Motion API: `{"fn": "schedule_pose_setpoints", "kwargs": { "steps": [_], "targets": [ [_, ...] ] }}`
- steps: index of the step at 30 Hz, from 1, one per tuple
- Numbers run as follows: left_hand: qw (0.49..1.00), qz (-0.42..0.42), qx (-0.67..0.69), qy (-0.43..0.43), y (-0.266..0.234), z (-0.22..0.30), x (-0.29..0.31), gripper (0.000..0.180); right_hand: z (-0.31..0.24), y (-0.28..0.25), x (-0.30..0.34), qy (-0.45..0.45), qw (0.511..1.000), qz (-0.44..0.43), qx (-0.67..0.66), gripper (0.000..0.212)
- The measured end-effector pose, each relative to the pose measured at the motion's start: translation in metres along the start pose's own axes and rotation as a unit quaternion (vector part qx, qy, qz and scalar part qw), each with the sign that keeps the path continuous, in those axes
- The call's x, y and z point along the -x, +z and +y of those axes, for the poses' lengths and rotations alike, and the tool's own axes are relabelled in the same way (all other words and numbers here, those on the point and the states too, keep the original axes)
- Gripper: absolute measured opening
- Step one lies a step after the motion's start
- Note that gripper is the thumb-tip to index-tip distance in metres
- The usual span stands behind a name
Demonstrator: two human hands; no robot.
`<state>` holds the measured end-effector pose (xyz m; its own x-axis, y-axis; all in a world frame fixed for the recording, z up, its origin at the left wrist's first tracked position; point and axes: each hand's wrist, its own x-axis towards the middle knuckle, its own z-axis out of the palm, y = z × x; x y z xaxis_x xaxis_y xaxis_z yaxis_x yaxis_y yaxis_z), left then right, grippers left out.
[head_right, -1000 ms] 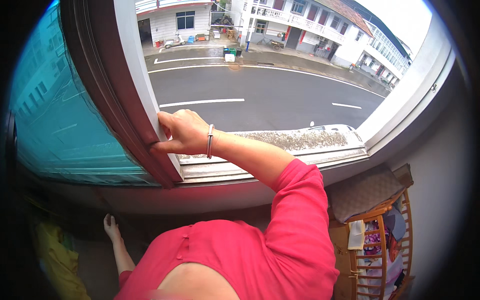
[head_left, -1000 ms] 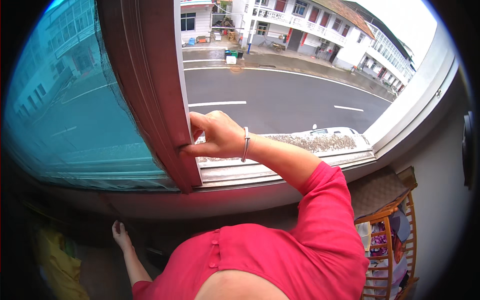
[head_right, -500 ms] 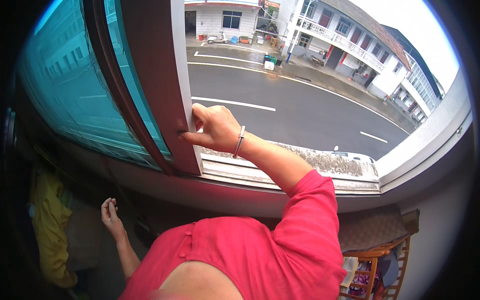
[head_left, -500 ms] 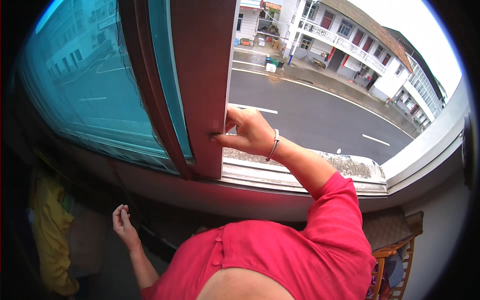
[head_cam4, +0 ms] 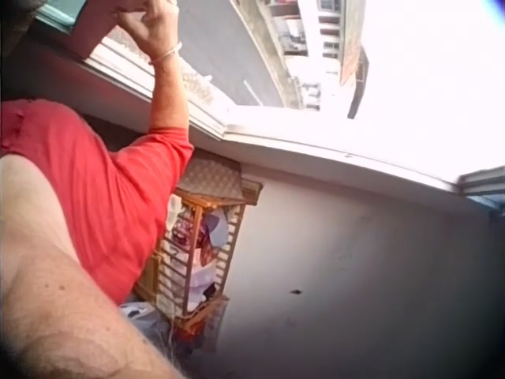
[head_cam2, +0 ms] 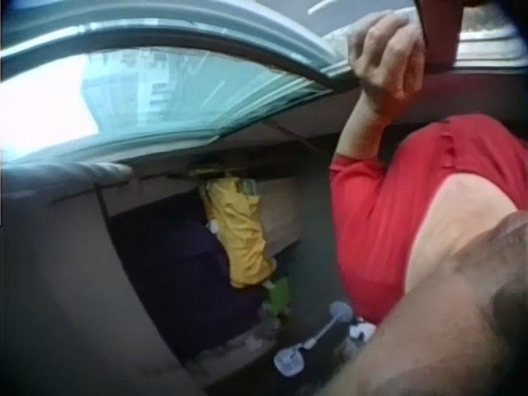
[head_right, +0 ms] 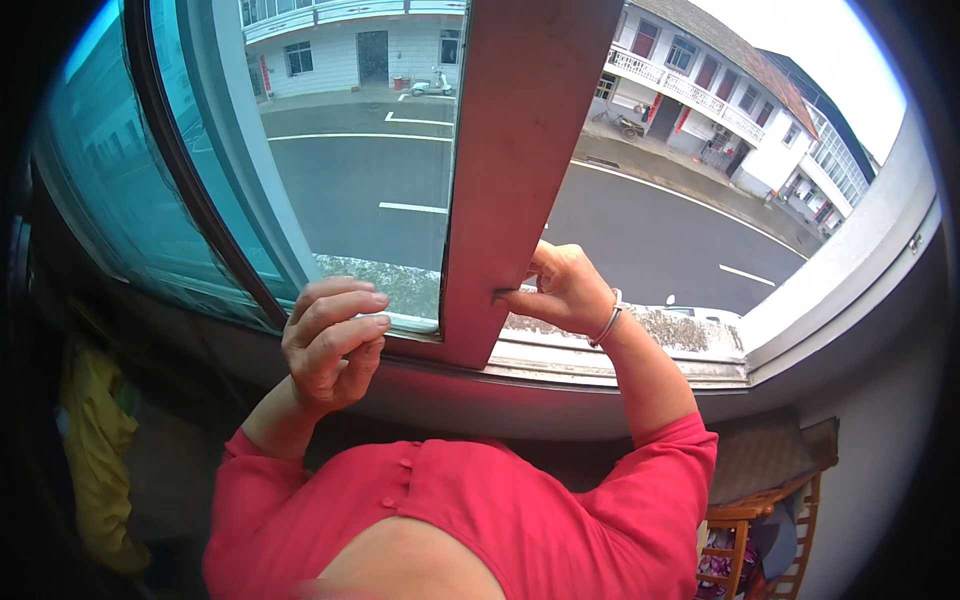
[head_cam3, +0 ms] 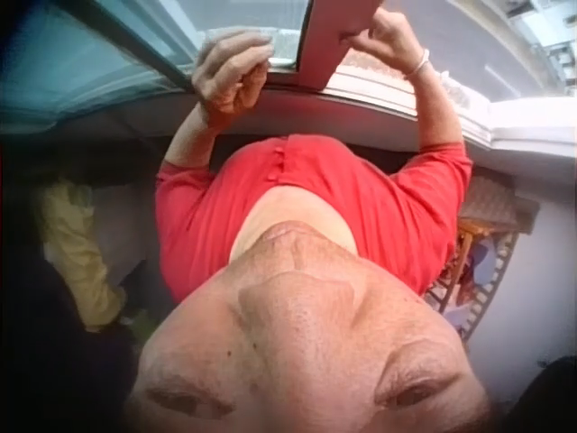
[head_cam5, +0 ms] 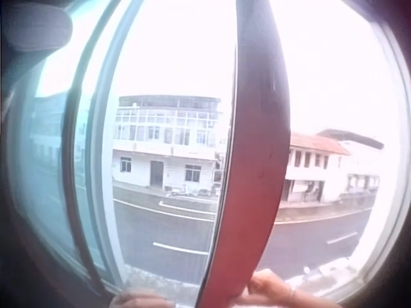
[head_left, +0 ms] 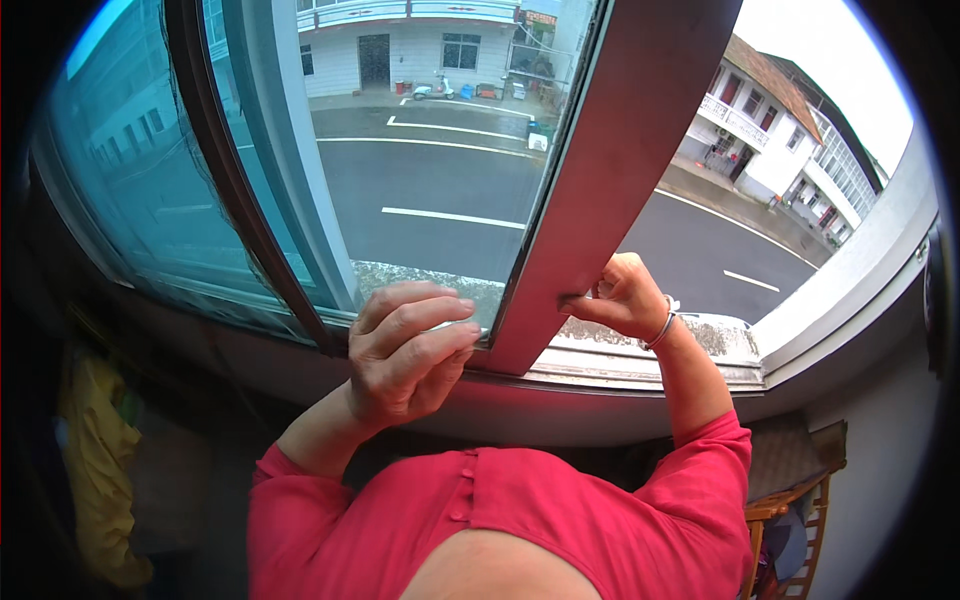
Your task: The recorder is sweeping the floor in a bedroom and then opening the window.
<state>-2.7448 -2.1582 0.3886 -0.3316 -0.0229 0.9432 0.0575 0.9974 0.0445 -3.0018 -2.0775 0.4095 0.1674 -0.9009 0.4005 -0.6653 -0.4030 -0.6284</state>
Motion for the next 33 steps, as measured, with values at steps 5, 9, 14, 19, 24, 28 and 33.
{"fn": "schedule_pose_setpoints", "kwargs": {
  "steps": [5, 9, 14, 19, 24, 28, 33],
  "targets": [
    [0.996, 0.012, 0.007, 0.088, 0.078, 0.001, -0.058, 0.015, 0.02, -0.039, 0.052, 0.023, 0.999, 0.026, -0.014, 0.024],
    [0.988, 0.027, 0.069, 0.136, 0.147, 0.028, -0.082, 0.028, 0.023, -0.068, 0.086, 0.053, 0.997, 0.04, -0.041, 0.027],
    [0.974, 0.057, 0.167, 0.144, 0.223, 0.072, -0.107, 0.042, 0.043, -0.096, 0.125, 0.077, 0.993, 0.089, 0.017, 0.036],
    [0.98, 0.043, 0.148, 0.128, 0.244, 0.086, -0.108, 0.053, 0.048, -0.094, 0.148, 0.104, 0.977, 0.182, 0.023, 0.036],
    [0.979, 0.019, 0.165, 0.117, 0.241, 0.086, -0.106, 0.048, 0.067, -0.102, 0.205, 0.163, 0.94, 0.293, -0.061, 0.029],
    [0.974, 0.025, 0.187, 0.129, 0.235, 0.079, -0.1, 0.051, 0.076, -0.084, 0.258, 0.256, 0.856, 0.447, -0.039, 0.018],
    [0.964, 0.02, 0.216, 0.151, 0.239, 0.091, -0.112, 0.043, 0.093, -0.047, 0.369, 0.382, 0.753, 0.536, -0.011, 0.023]
  ]
}}
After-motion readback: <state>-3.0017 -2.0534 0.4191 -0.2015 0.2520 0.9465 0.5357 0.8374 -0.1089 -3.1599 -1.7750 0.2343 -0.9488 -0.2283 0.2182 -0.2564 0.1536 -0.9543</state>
